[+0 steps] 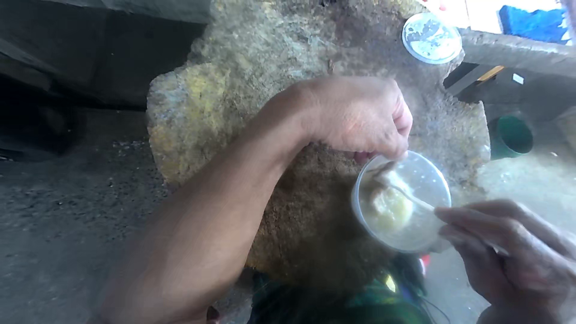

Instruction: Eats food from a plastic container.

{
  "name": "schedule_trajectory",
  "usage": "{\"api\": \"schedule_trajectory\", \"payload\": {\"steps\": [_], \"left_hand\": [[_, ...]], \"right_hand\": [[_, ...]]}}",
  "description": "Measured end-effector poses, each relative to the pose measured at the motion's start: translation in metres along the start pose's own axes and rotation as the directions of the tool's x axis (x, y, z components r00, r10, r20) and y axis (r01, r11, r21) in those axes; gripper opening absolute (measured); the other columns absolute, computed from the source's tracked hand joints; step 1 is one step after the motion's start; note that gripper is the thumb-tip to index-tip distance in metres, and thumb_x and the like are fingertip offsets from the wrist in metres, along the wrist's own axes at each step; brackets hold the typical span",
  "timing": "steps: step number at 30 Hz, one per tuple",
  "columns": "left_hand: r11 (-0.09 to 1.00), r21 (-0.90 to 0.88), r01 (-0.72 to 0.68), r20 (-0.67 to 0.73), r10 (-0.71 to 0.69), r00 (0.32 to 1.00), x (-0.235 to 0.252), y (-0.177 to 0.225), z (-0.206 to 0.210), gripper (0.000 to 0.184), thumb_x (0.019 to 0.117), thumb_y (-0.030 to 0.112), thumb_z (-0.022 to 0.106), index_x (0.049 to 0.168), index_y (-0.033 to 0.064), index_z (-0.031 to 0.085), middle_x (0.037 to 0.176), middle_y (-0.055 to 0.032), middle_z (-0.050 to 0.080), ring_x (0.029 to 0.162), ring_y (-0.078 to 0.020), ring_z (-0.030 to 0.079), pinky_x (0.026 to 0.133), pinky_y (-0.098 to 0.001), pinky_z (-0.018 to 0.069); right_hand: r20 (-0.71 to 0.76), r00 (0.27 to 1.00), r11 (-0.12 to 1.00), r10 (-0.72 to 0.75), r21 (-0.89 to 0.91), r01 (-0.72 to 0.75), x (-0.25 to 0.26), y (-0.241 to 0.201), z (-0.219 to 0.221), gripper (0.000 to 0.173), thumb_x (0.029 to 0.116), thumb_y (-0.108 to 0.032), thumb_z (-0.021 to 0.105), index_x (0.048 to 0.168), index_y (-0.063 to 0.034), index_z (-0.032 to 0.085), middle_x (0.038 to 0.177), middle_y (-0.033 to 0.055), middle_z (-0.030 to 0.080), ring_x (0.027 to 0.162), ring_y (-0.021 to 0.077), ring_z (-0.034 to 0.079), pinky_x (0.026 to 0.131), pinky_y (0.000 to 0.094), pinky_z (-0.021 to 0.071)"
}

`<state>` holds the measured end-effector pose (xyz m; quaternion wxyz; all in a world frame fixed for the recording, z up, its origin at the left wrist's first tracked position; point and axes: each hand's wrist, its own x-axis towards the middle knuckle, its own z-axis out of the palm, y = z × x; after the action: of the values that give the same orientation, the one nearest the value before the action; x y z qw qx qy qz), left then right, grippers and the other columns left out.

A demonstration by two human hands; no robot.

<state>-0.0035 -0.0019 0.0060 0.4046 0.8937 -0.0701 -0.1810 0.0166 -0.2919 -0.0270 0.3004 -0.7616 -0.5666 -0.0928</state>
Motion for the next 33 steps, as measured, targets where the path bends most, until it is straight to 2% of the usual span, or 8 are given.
{"api": "schedule_trajectory", "payload": {"steps": [2, 4, 7, 9, 12, 14, 22, 33], "left_hand": [[1.0, -0.007, -0.004, 0.0, 0.004, 1.0, 0.001, 0.0, 0.0, 0.018, 0.0992, 0.029, 0.067, 0.089, 0.0181, 0.076, 0.068, 0.005, 0.068, 0.057, -0.0037, 0.062, 0.053, -0.0233, 0.0529], [1.0, -0.021, 0.008, 0.006, -0.008, 1.0, 0.001, 0.0, 0.001, 0.018, 0.0996, 0.029, 0.067, 0.091, 0.018, 0.076, 0.07, 0.0047, 0.069, 0.058, -0.0041, 0.063, 0.053, -0.0235, 0.0535], [0.999, -0.032, 0.007, 0.007, -0.007, 1.0, 0.001, 0.0, 0.002, 0.017, 0.0997, 0.03, 0.067, 0.092, 0.0176, 0.077, 0.071, 0.0044, 0.07, 0.059, -0.0045, 0.064, 0.054, -0.0239, 0.0544], [1.0, -0.026, 0.001, 0.006, -0.001, 1.0, 0.001, 0.0, 0.001, 0.017, 0.0997, 0.03, 0.067, 0.092, 0.0176, 0.077, 0.071, 0.0043, 0.07, 0.058, -0.0045, 0.064, 0.053, -0.0241, 0.0545], [1.0, -0.028, -0.002, 0.007, 0.003, 1.0, 0.0, 0.0, 0.0, 0.018, 0.0998, 0.03, 0.066, 0.093, 0.0176, 0.077, 0.071, 0.0048, 0.07, 0.058, -0.0039, 0.064, 0.054, -0.0234, 0.0541], [1.0, -0.023, 0.003, -0.002, -0.003, 1.0, 0.0, -0.001, 0.0, 0.017, 0.099, 0.029, 0.067, 0.09, 0.0182, 0.077, 0.069, 0.0052, 0.069, 0.057, -0.004, 0.062, 0.052, -0.0239, 0.0524], [1.0, 0.007, -0.003, 0.001, 0.003, 1.0, 0.0, 0.0, 0.001, 0.02, 0.0997, 0.031, 0.066, 0.089, 0.0181, 0.076, 0.068, 0.0052, 0.068, 0.056, -0.0036, 0.061, 0.05, -0.0231, 0.0507], [1.0, 0.004, 0.015, 0.007, -0.015, 1.0, -0.001, 0.002, 0.001, 0.013, 0.0977, 0.027, 0.067, 0.092, 0.0171, 0.073, 0.076, 0.0035, 0.071, 0.062, -0.0054, 0.065, 0.053, -0.0242, 0.0539]], "right_hand": [[0.022, 0.98, 0.965, 0.198, 0.169, -0.199, 0.004, 0.006, -0.002, 0.028, 0.1079, -0.035, 0.053, 0.108, -0.0123, 0.07, 0.082, -0.0043, 0.066, 0.066, -0.0023, 0.059, 0.058, 0.0154, 0.0502], [0.057, 0.907, 0.857, 0.417, 0.307, -0.414, 0.014, 0.012, -0.002, 0.024, 0.1067, -0.036, 0.056, 0.104, -0.0176, 0.07, 0.069, -0.0122, 0.062, 0.052, -0.0036, 0.055, 0.046, 0.0162, 0.0494], [0.136, 0.794, 0.685, 0.592, 0.433, -0.585, 0.028, 0.021, 0.001, 0.022, 0.105, -0.032, 0.057, 0.099, -0.0185, 0.073, 0.057, -0.0089, 0.058, 0.04, 0.0021, 0.051, 0.036, 0.0199, 0.0463], [0.171, 0.828, 0.683, 0.535, 0.489, -0.543, 0.025, 0.026, -0.005, 0.019, 0.1046, -0.032, 0.059, 0.099, -0.02, 0.073, 0.059, -0.0093, 0.059, 0.041, 0.0012, 0.05, 0.037, 0.0188, 0.046], [0.139, 0.965, 0.829, 0.224, 0.494, -0.264, 0.009, 0.031, -0.019, 0.013, 0.104, -0.032, 0.062, 0.103, -0.0218, 0.07, 0.081, -0.0149, 0.067, 0.061, -0.0071, 0.058, 0.052, 0.0109, 0.0494], [0.102, 0.989, 0.874, 0.104, 0.465, -0.14, 0.002, 0.029, -0.027, 0.017, 0.1025, -0.034, 0.064, 0.105, -0.0188, 0.072, 0.091, -0.0127, 0.069, 0.071, -0.0067, 0.062, 0.059, 0.0096, 0.0519], [-0.03, 0.97, 0.753, 0.242, 0.636, -0.169, -0.014, 0.031, -0.015, 0.018, 0.1022, -0.033, 0.064, 0.115, -0.0223, 0.071, 0.104, -0.0133, 0.068, 0.068, -0.0034, 0.063, 0.055, 0.0114, 0.0542], [-0.144, 0.967, 0.847, 0.21, 0.521, -0.106, -0.012, 0.019, -0.006, 0.018, 0.1032, -0.031, 0.064, 0.111, -0.018, 0.074, 0.098, -0.0106, 0.069, 0.072, -0.0012, 0.065, 0.061, 0.0141, 0.056]]}}
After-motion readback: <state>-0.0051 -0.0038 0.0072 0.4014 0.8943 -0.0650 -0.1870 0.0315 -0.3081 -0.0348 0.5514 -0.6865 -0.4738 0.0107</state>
